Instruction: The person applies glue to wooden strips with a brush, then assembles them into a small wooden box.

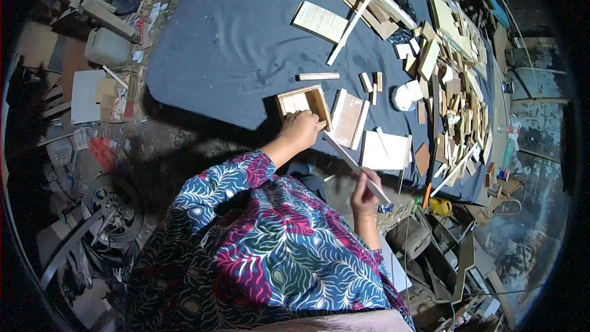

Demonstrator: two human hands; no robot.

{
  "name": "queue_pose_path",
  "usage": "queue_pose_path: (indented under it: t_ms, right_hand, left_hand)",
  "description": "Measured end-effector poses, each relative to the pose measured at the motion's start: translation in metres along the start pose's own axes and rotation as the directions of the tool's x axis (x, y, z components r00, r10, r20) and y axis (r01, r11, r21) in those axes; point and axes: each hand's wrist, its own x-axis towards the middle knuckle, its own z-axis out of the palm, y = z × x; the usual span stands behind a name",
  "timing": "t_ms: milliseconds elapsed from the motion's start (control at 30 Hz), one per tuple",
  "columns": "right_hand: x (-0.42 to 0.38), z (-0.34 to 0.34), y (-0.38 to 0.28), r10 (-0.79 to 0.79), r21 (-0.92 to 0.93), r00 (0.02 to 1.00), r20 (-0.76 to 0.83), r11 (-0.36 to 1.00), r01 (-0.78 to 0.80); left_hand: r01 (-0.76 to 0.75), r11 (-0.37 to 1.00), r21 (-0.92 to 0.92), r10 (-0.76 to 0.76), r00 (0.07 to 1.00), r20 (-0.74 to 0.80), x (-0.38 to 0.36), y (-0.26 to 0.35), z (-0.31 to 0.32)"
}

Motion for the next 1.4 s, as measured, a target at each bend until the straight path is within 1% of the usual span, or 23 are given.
queue_pose_path:
  t_ms: [33,67,133,167,233,300,367,433,467,533,600,667,700,767,800,867,933,1000,1067,1133,1167,1267,1400]
  right_hand:
    - [0.002,0.006,0.003,-0.073,-0.151,0.996,0.058,0.985,0.081]
    - [0.007,0.009,-0.002,-0.212,-0.226,0.969,0.127,0.945,0.237]
    - [0.020,0.013,-0.014,-0.361,-0.240,0.896,0.257,0.874,0.421]
    - [0.022,0.014,-0.016,-0.361,-0.242,0.897,0.257,0.874,0.421]
    - [0.024,0.015,-0.019,-0.444,-0.249,0.857,0.262,0.827,0.504]
    - [0.027,0.012,-0.030,-0.441,-0.230,0.858,0.265,0.835,0.500]
    - [0.027,0.013,-0.031,-0.436,-0.214,0.860,0.266,0.843,0.494]
    - [0.026,0.015,-0.023,-0.441,-0.207,0.828,0.347,0.825,0.526]
    - [0.029,0.016,-0.024,-0.441,-0.210,0.828,0.347,0.824,0.527]
    - [0.035,0.016,-0.030,-0.470,-0.264,0.823,0.318,0.790,0.553]
    - [0.035,0.011,-0.038,-0.440,-0.309,0.871,0.217,0.816,0.489]
    - [0.031,0.009,-0.031,-0.451,-0.333,0.884,0.125,0.820,0.466]
    - [0.031,0.008,-0.033,-0.452,-0.334,0.883,0.128,0.819,0.467]
    - [0.031,0.009,-0.038,-0.466,-0.326,0.864,0.192,0.800,0.504]
    - [0.030,0.011,-0.036,-0.465,-0.328,0.864,0.194,0.799,0.504]
    - [0.030,0.016,-0.028,-0.479,-0.315,0.828,0.291,0.769,0.556]
    - [0.031,0.015,-0.027,-0.490,-0.324,0.817,0.304,0.753,0.573]
    - [0.032,0.010,-0.024,-0.561,-0.277,0.778,0.282,0.729,0.626]
    - [0.031,0.010,-0.033,-0.544,-0.287,0.790,0.282,0.738,0.611]
    - [0.028,0.009,-0.031,-0.498,-0.286,0.752,0.433,0.715,0.638]
    - [0.028,0.013,-0.030,-0.484,-0.283,0.748,0.454,0.717,0.637]
    - [0.032,0.015,-0.028,-0.497,-0.273,0.719,0.485,0.695,0.665]
    - [0.032,0.014,-0.030,-0.523,-0.293,0.718,0.460,0.674,0.678]
  left_hand:
    - [0.003,1.000,0.011,-0.003,1.000,0.000,0.000,0.000,0.000]
    - [0.006,1.000,0.022,-0.006,1.000,0.001,0.000,0.001,-0.001]
    - [0.016,0.999,0.031,-0.017,1.000,0.018,0.000,0.003,-0.003]
    - [0.027,0.999,0.042,-0.028,0.999,0.033,0.000,0.003,-0.003]
    - [0.028,0.998,0.056,-0.030,0.999,0.040,0.000,0.005,-0.004]
    - [0.030,0.997,0.071,-0.033,0.999,0.044,0.000,0.005,-0.006]
    - [0.047,0.998,0.047,-0.050,0.996,0.070,0.000,0.006,-0.006]
    - [0.050,0.998,0.048,-0.053,0.996,0.074,0.001,0.007,-0.008]
    - [0.056,0.997,0.050,-0.060,0.995,0.077,0.001,0.007,-0.008]
    - [0.049,0.998,0.050,-0.053,0.996,0.074,0.001,0.006,-0.007]
    - [0.044,0.998,0.052,-0.047,0.996,0.072,0.001,0.004,-0.007]
    - [0.025,0.998,0.052,-0.028,0.997,0.066,0.002,0.004,-0.006]
    - [0.025,0.998,0.050,-0.029,0.997,0.065,0.002,0.003,-0.004]
    - [0.032,0.998,0.059,-0.036,0.998,0.055,0.002,0.001,-0.001]
    - [0.033,0.998,0.056,-0.036,0.998,0.056,0.002,0.002,-0.001]
    - [0.055,0.997,0.056,-0.058,0.997,0.052,0.002,0.004,-0.002]
    - [0.055,0.997,0.051,-0.058,0.996,0.062,0.002,0.006,-0.005]
    - [0.059,0.997,0.048,-0.062,0.996,0.068,0.003,0.006,-0.007]
    - [0.053,0.997,0.050,-0.057,0.995,0.083,0.003,0.005,-0.008]
    - [0.056,0.997,0.058,-0.060,0.995,0.078,0.003,0.006,-0.007]
    - [0.058,0.996,0.063,-0.062,0.996,0.070,0.003,0.007,-0.007]
    - [0.067,0.995,0.073,-0.073,0.993,0.092,0.003,0.008,-0.008]
    - [0.064,0.995,0.073,-0.071,0.993,0.099,0.003,0.006,-0.008]
